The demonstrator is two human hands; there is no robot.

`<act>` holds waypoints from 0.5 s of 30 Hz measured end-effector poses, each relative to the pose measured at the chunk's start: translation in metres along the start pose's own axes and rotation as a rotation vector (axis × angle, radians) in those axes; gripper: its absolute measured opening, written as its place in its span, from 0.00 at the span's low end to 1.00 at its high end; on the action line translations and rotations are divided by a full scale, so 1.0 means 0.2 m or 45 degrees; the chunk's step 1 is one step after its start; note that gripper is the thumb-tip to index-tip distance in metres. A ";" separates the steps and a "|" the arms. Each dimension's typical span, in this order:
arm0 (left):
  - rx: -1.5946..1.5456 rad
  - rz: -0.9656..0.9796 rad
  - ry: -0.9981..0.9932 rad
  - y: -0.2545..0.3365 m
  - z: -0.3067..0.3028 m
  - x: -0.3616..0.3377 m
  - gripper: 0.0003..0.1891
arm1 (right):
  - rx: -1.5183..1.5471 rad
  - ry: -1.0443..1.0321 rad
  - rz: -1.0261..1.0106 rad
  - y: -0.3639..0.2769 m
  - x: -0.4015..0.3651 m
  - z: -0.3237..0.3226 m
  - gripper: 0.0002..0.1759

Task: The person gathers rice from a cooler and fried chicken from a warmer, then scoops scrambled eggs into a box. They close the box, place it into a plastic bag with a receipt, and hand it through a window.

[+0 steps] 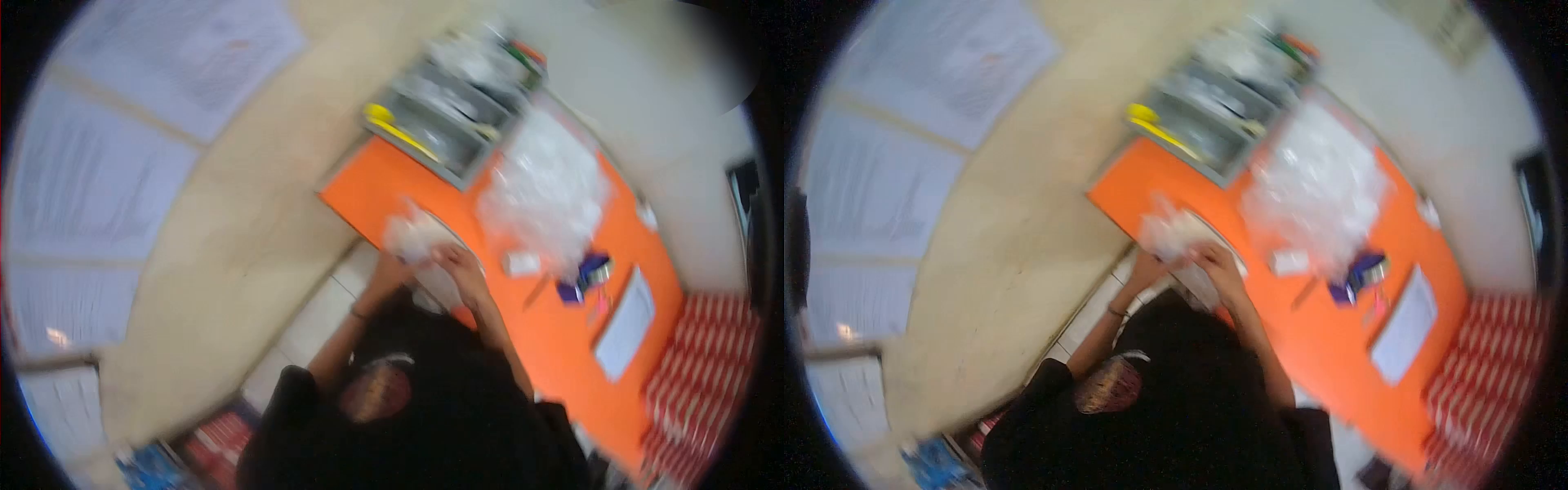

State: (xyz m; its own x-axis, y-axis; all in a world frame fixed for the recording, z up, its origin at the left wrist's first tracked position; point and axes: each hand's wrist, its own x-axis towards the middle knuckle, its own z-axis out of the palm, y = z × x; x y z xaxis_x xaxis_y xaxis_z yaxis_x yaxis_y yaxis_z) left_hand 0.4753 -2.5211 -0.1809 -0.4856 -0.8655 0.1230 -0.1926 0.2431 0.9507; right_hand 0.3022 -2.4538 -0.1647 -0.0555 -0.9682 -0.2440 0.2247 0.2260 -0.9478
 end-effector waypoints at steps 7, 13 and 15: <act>0.062 0.155 0.180 -0.07 0.19 -0.06 0.15 | 0.264 0.064 -0.023 0.21 0.07 -0.17 0.07; -0.187 0.151 0.376 -0.21 0.35 0.01 0.21 | 0.068 -0.066 -0.081 0.16 0.09 -0.15 0.09; -0.071 0.374 0.293 -0.12 0.28 -0.04 0.21 | 0.066 -0.116 -0.092 0.15 0.12 -0.13 0.09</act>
State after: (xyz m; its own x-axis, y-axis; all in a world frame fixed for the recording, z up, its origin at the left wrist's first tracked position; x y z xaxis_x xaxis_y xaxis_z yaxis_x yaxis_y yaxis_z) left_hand 0.4356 -2.4960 -0.2201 -0.3074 -0.8398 0.4475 -0.0237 0.4769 0.8786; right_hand 0.2829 -2.4672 -0.2046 0.0146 -0.9880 -0.1538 0.2734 0.1519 -0.9498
